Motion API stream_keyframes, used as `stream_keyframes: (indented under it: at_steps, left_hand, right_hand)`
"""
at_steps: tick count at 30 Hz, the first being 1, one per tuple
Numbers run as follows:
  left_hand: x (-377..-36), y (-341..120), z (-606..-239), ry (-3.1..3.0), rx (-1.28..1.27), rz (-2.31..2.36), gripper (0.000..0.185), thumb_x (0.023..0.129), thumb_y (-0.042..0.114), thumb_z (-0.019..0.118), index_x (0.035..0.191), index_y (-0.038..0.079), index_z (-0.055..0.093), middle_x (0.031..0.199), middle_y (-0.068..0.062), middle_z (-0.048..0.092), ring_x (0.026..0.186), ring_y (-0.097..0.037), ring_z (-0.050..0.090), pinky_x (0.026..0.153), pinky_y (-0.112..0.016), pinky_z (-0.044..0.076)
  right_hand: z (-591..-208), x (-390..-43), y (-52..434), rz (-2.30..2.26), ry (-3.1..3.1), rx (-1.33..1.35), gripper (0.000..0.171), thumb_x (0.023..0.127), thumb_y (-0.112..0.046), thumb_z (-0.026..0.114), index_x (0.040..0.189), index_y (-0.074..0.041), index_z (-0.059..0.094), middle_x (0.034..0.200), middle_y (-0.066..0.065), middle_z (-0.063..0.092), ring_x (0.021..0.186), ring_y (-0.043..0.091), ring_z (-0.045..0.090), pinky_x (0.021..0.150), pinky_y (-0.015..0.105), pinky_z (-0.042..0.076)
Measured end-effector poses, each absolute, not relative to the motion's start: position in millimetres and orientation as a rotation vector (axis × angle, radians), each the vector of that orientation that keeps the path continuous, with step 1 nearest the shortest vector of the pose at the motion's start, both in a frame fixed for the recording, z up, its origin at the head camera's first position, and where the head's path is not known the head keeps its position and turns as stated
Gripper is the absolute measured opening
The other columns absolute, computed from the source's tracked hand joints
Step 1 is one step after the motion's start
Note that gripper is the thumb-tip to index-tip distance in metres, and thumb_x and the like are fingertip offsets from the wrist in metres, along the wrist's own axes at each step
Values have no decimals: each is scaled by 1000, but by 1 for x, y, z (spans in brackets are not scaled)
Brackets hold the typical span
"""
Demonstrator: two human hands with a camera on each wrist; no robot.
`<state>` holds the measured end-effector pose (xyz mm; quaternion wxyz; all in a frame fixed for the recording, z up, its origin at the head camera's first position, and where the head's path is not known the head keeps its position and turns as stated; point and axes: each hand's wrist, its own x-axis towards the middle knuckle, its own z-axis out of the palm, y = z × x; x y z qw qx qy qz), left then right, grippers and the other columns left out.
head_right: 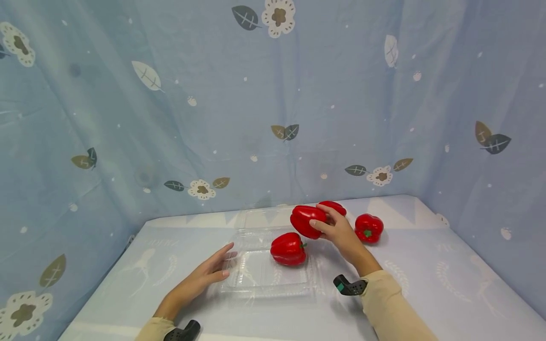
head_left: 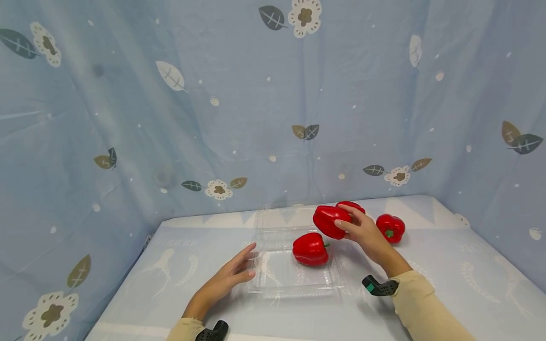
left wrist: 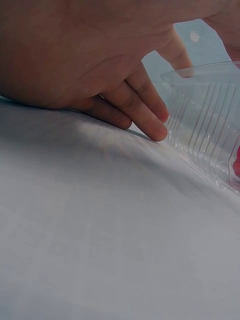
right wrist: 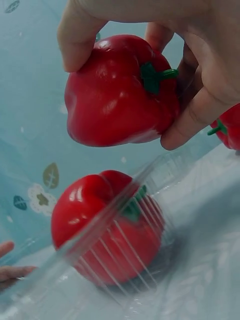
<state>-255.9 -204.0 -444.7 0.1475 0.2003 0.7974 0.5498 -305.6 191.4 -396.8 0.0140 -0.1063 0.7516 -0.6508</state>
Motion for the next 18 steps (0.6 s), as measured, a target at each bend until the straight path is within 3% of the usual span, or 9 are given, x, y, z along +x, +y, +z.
stream_keyframes:
  at_steps: [7, 18]
  left_hand:
    - [-255, -204, -444, 2308, 567, 1572, 68, 97, 30, 54, 153, 29, 15, 153, -9, 28, 138, -35, 29, 106, -56, 29]
    - [-255, -203, -443, 2298, 576, 1588, 67, 97, 27, 54, 153, 27, 18, 153, -11, 28, 138, -34, 29, 106, -54, 31]
  right_hand:
    - [-385, -306, 185, -1952, 2381, -430, 72, 84, -39, 71, 145, -19, 38, 135, 12, 47, 121, 35, 46, 92, 53, 47]
    - [-371, -307, 179, -1814, 2403, -536, 70, 85, -40, 70, 144, -19, 39, 131, 11, 51, 118, 33, 49, 88, 41, 51]
